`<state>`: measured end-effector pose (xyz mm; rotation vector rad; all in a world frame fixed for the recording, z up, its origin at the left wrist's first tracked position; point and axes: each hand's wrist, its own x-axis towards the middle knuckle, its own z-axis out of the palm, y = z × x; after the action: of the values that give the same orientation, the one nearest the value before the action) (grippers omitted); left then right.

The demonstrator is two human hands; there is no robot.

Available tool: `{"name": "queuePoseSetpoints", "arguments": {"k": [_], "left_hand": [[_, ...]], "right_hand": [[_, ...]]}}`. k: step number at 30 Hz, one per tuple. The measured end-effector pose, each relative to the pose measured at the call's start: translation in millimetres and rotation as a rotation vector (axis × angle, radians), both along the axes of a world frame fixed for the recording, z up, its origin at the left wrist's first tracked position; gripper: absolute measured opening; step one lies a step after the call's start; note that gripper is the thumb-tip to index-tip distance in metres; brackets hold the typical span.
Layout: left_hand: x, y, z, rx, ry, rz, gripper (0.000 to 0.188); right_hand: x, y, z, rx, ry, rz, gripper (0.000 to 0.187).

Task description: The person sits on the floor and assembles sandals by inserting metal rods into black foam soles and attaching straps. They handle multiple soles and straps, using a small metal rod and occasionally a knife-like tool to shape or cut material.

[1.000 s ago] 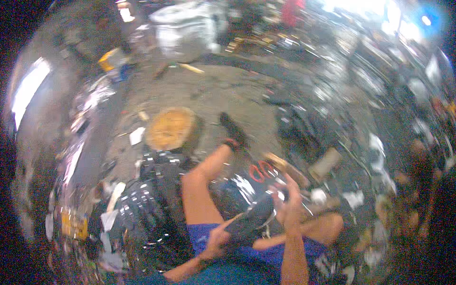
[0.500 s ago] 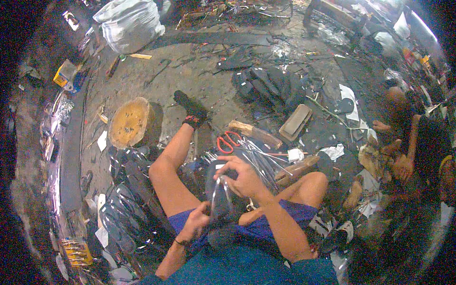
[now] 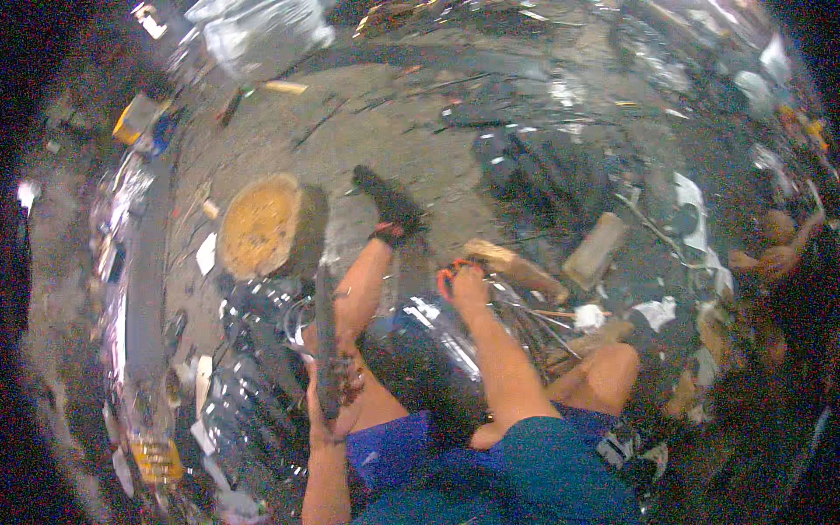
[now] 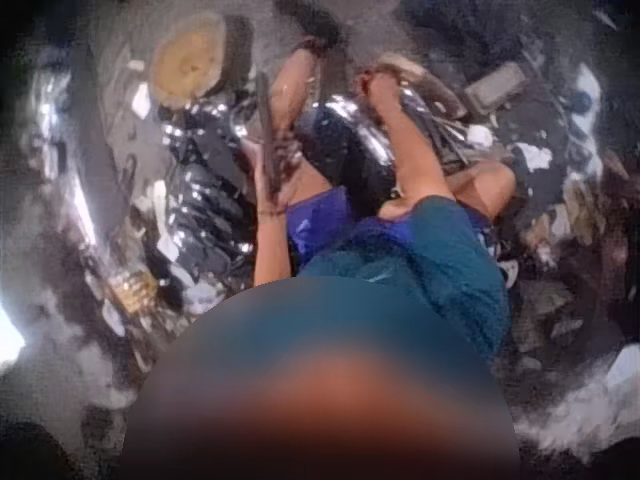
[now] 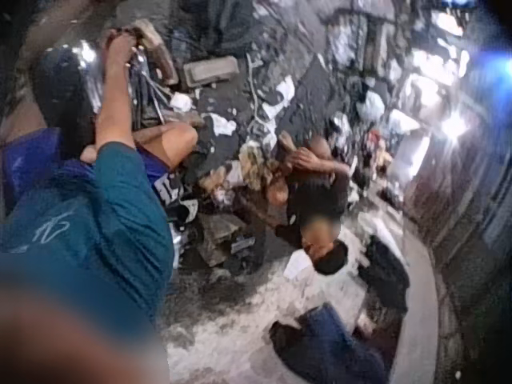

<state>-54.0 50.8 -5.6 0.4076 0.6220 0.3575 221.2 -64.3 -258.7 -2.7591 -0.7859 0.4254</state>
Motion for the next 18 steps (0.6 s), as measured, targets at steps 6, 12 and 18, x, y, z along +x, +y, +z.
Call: {"name": "queuePoseSetpoints", "arguments": {"k": [6,12,18], "left_hand": [[33.1,4.8,-23.9,-0.273,-0.195,0.077,0.033],[38.9,-9.5,-38.0,-0.265,-0.184,0.075,0.048],[31.6,-32.8,-42.2,-0.152,-0.171,-0.093,0.055]], "right_hand": [[13.8,1.6,62.6,0.251,0.639,-0.294,0.064],[-110.6,-77.0,150.4,0.741,0.493,-0.134,0.040],[-191.9,-97.6,211.7,0.697,0.681,-0.058,0.073]]}}
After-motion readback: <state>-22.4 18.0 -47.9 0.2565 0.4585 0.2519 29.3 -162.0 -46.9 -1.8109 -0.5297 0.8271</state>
